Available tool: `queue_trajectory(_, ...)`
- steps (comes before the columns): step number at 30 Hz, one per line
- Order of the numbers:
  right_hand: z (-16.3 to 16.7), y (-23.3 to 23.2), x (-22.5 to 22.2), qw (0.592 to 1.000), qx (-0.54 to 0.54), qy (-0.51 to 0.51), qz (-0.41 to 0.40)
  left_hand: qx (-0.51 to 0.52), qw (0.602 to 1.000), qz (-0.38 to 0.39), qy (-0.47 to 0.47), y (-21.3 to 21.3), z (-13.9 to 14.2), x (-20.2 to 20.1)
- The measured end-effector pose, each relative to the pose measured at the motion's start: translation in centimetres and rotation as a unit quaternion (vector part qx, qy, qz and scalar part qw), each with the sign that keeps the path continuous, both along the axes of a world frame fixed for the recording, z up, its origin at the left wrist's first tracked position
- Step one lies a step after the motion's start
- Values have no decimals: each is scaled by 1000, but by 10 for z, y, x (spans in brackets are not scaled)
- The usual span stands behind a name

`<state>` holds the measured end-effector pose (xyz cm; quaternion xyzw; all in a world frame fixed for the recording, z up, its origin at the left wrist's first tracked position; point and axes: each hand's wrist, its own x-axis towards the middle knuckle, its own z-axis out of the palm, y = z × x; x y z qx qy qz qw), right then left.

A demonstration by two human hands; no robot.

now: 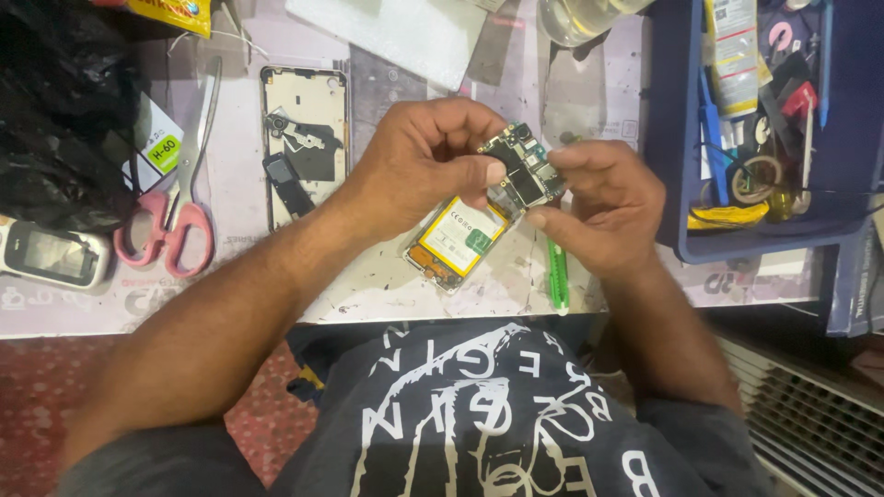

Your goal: The person disassembles a mobile phone by prying open the casing with a green utility knife and removing internal components. They detach the motherboard and place it on the table, then continue to separate the battery and other parts.

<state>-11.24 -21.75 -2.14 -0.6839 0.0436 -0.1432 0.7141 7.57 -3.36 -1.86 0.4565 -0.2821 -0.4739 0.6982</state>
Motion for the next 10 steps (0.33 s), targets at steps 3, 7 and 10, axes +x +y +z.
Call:
queue_trajectory(3, -3, 0, 0, 1000, -12, 4, -10, -13, 1000, 16, -21, 2, 0, 0)
queue_trajectory(7, -7, 2, -2, 999, -41, 5, -12, -12, 999, 25, -25, 1, -2, 0)
queue_trajectory(10, -12, 2, -3, 999, -48, -13, -11, -18, 999, 25, -21, 1, -3, 1)
